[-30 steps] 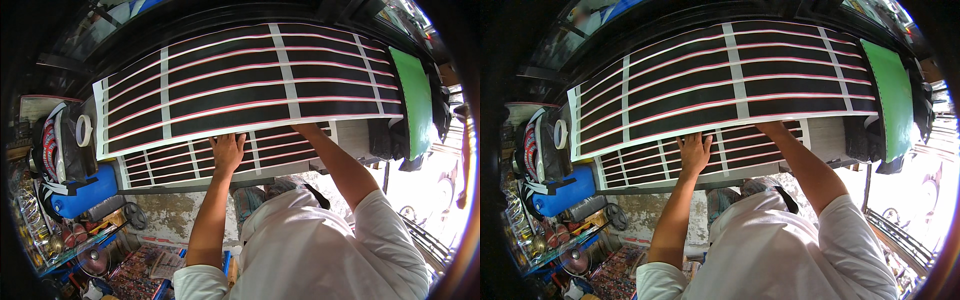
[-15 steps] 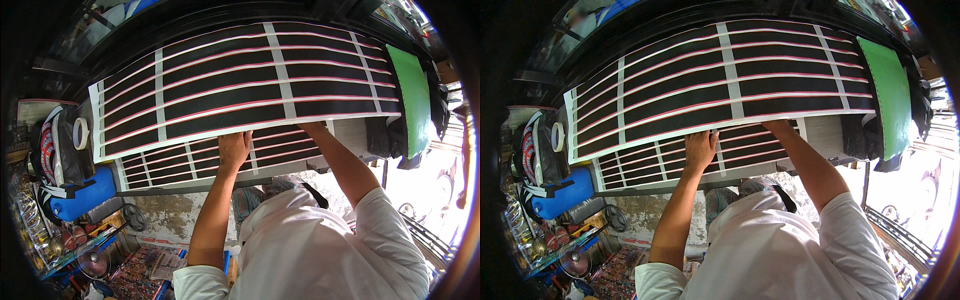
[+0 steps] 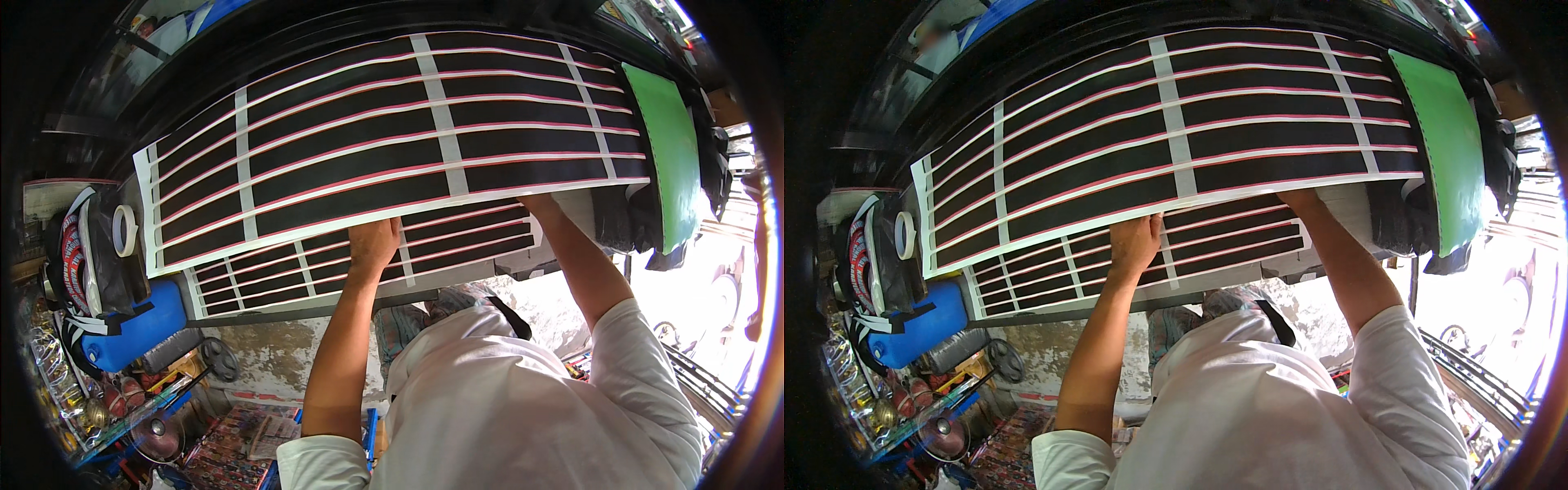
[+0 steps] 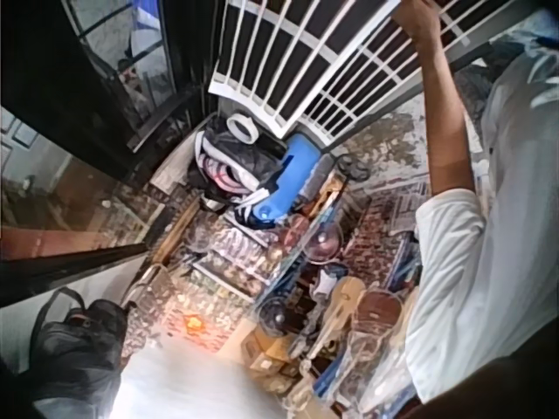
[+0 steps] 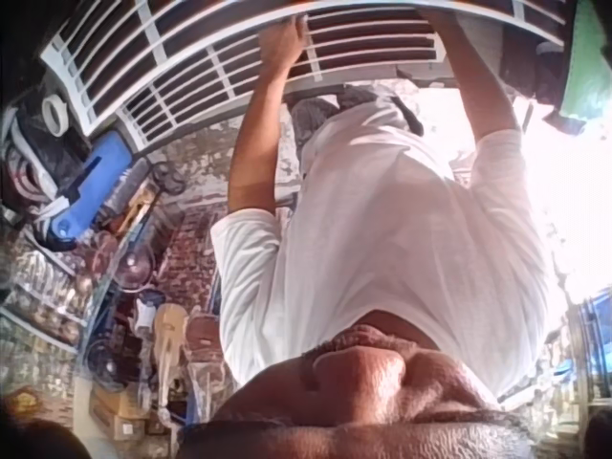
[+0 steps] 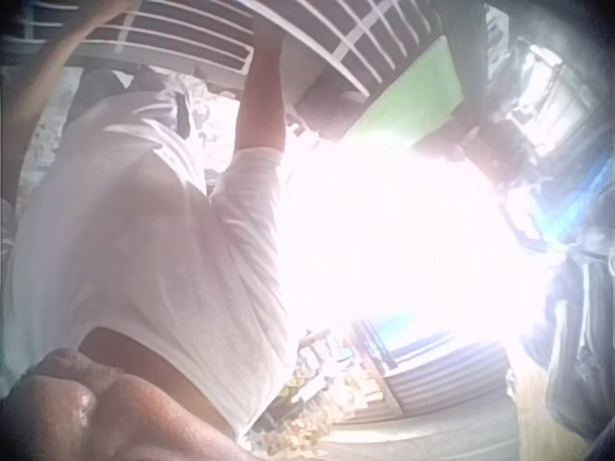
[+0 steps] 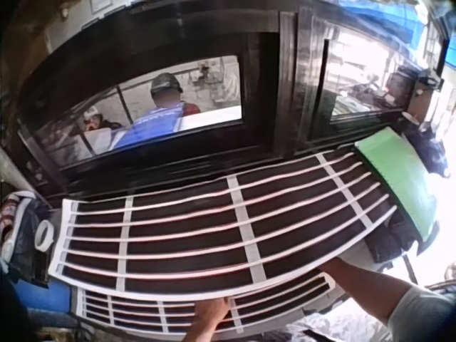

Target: The person aligns and presses a white plastic vent grille onto a black base unit. They repeatedly adjust the position and press down on the slats to secure the fit. The person then removes a green protective sheet from the side of the unit.

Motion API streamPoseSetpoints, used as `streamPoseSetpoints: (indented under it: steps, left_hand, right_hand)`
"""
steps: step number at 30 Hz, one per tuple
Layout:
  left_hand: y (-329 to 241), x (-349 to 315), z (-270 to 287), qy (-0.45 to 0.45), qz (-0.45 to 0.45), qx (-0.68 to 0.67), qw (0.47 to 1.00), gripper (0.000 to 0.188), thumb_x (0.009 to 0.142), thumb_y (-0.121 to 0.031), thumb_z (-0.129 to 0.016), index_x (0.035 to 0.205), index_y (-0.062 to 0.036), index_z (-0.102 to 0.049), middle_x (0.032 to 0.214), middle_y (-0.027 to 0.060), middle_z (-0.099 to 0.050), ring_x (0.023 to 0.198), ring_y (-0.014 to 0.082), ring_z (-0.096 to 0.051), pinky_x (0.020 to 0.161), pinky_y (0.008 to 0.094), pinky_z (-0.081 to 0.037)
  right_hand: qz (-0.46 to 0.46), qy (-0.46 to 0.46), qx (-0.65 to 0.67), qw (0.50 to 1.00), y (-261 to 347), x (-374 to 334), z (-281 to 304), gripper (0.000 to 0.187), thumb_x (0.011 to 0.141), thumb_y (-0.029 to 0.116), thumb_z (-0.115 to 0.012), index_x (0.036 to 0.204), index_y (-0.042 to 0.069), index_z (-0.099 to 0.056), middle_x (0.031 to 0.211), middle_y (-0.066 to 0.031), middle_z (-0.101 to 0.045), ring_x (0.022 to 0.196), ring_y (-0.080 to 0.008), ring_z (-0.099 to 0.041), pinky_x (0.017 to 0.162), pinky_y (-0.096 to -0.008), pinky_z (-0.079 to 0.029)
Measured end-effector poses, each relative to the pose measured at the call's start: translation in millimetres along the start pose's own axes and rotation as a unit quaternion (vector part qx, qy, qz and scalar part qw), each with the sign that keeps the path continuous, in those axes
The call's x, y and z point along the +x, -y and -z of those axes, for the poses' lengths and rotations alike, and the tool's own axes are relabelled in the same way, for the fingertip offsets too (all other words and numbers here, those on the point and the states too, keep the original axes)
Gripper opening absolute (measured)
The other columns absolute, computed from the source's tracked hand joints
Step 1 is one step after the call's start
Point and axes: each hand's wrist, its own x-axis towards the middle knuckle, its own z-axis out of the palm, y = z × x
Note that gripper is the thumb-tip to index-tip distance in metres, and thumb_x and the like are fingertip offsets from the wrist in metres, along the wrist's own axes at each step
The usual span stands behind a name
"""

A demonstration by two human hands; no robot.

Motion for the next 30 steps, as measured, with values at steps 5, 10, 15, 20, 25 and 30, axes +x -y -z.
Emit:
streamPoseSetpoints:
  steps: [5,10,15,20,25,30]
  left_hand:
    - [3,-1,-3,0.041,0.039,-0.017,0.998,0.032,0.103,-0.021,-0.067,0.131,-0.0041,-0.069,0.123,0.0219,-0.071,0.116,0.0443,-0.067,0.103,0.0545,-0.052]
    - [1,4,-1,-0.005,0.001,0.019,1.000,0.031,0.096,-0.013,-0.070,0.124,-0.0001,-0.071,0.115,0.0224,-0.072,0.109,0.0442,-0.070,0.099,0.0551,-0.054]
    - [-1,5,-7,0.012,0.012,0.013,1.000,0.032,0.096,-0.012,-0.070,0.126,-0.0009,-0.070,0.119,0.0223,-0.071,0.112,0.0444,-0.068,0.099,0.0568,-0.053]
    - [-6,5,-2,-0.006,0.027,0.024,0.999,0.035,0.094,-0.009,-0.071,0.128,-0.0015,-0.070,0.122,0.0222,-0.070,0.114,0.0449,-0.067,0.101,0.0577,-0.051]
    - [-5,11,-5,-0.027,0.020,0.026,0.999,0.035,0.091,-0.008,-0.073,0.126,-0.0015,-0.071,0.121,0.0220,-0.070,0.114,0.0440,-0.068,0.102,0.0569,-0.052]
    - [-1,10,-7,-0.012,0.051,0.019,0.998,0.037,0.089,-0.005,-0.076,0.125,-0.0012,-0.072,0.122,0.0222,-0.071,0.115,0.0435,-0.068,0.102,0.0554,-0.052]
  right_hand:
    - [0.045,0.076,-0.184,0.979,22,2,7,0.054,0.096,0.035,-0.076,0.142,0.008,-0.067,0.142,-0.0225,-0.065,0.136,-0.0429,-0.060,0.120,-0.0547,-0.045]
    - [-0.287,0.050,-0.200,0.935,36,-15,2,0.057,0.094,0.041,-0.076,0.142,0.012,-0.066,0.142,-0.0251,-0.063,0.135,-0.0451,-0.058,0.108,-0.0631,-0.043]
    - [-0.389,0.117,-0.242,0.881,4,-47,8,0.064,0.092,0.046,-0.077,0.146,0.014,-0.061,0.149,-0.0232,-0.058,0.137,-0.0446,-0.053,0.100,-0.0658,-0.039]
    - [-0.369,0.057,-0.276,0.886,2,-43,-13,0.063,0.093,0.050,-0.074,0.147,0.020,-0.062,0.147,-0.0157,-0.060,0.135,-0.0406,-0.055,0.098,-0.0633,-0.040]
    - [-0.345,0.203,-0.326,0.856,-37,-64,-25,0.059,0.098,0.052,-0.069,0.150,0.026,-0.061,0.147,-0.0088,-0.062,0.138,-0.0357,-0.055,0.087,-0.0617,-0.045]
    - [-0.151,0.026,-0.317,0.936,-76,-88,-35,0.063,0.099,0.053,-0.067,0.155,0.026,-0.056,0.156,-0.0097,-0.055,0.147,-0.0358,-0.047,0.085,-0.0665,-0.047]
